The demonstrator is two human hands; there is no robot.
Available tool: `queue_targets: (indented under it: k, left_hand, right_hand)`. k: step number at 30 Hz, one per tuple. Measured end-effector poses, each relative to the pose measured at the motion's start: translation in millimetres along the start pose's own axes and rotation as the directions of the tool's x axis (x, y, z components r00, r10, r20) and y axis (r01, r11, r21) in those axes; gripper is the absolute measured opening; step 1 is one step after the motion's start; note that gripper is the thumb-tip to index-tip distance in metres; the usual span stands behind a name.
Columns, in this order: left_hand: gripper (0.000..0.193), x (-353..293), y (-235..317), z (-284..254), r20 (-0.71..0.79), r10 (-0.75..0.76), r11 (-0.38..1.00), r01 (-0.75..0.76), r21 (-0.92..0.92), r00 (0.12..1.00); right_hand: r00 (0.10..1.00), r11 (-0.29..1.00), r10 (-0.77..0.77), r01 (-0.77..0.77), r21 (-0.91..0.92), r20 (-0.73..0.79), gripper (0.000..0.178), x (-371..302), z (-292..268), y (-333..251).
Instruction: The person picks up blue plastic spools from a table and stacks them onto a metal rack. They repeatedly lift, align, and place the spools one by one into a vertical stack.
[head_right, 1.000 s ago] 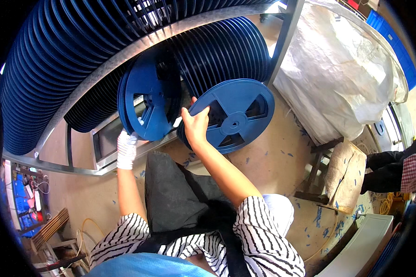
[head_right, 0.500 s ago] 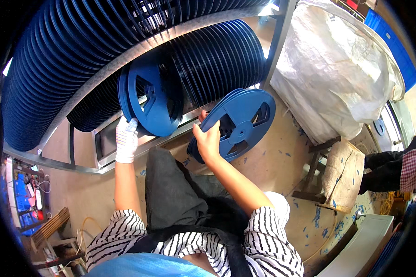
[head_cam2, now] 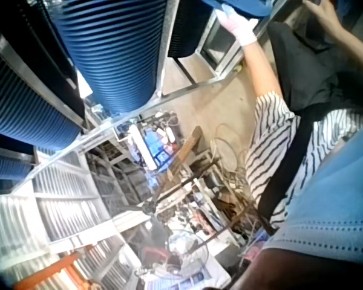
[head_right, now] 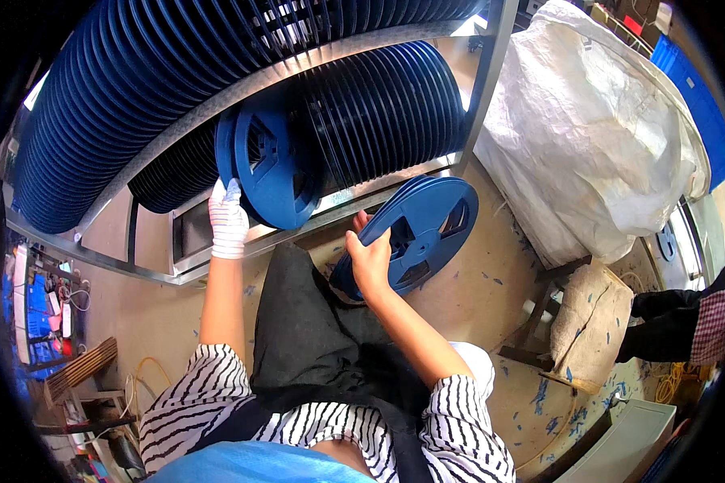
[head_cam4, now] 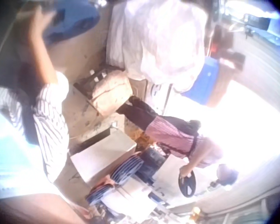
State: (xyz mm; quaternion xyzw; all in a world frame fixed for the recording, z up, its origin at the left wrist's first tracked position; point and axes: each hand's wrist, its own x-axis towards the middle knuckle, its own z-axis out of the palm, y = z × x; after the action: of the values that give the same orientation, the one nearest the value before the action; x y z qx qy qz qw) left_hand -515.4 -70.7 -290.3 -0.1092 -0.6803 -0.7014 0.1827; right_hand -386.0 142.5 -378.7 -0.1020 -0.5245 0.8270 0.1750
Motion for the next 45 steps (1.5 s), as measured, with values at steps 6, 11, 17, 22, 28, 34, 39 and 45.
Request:
queue_targets:
  k: [6, 11, 17, 22, 28, 34, 39, 45]
  left_hand:
    - [0.035, 10, 5, 9, 0.023, -0.005, 0.988, 0.001, 0.157, 1.0]
    - [0.032, -13, 36, 20, 0.134, -0.049, 0.999, 0.052, -0.015, 0.99]
    - [0.029, -64, 42, 48, 0.082, -0.255, 0.952, 0.265, -0.155, 0.964]
    - [0.029, -91, 43, 77, 0.139, -0.28, 0.922, 0.306, -0.235, 0.95]
    - [0.032, -93, 44, 72, 0.23, -0.31, 0.901, 0.362, -0.238, 0.923]
    - [0.038, -99, 45, 62, 0.374, -0.352, 0.925, 0.379, -0.001, 0.858]
    - [0.034, -98, 55, 65, 0.422, -0.334, 0.907, 0.41, -0.102, 0.843]
    - [0.032, -82, 51, 37, 0.241, -0.359, 0.876, 0.415, -0.247, 0.902]
  right_hand:
    - [0.999, 0.999, -0.039, 0.039, 0.004, 0.0, 0.048, 1, -8, -5]
    - [0.999, 0.999, -0.051, 0.051, -0.004, -0.016, 0.048, 3, -12, -8]
    - [0.999, 0.999, -0.022, 0.024, -0.028, 0.041, 0.049, -5, -4, -10]
    - [0.989, 1.0, -0.007, 0.004, 0.018, 0.148, 0.065, -20, 21, -22]
    - [0.971, 0.997, -0.044, 0.059, -0.058, 0.236, 0.071, -13, 22, -16]
    - [0.964, 0.999, -0.033, 0.031, 0.013, 0.263, 0.071, -2, 23, -41]
    - [0.966, 1.0, -0.015, 0.011, 0.017, 0.258, 0.061, -1, 17, -49]
    - [0.973, 0.997, 0.076, -0.08, 0.009, 0.218, 0.058, -15, 7, -86]
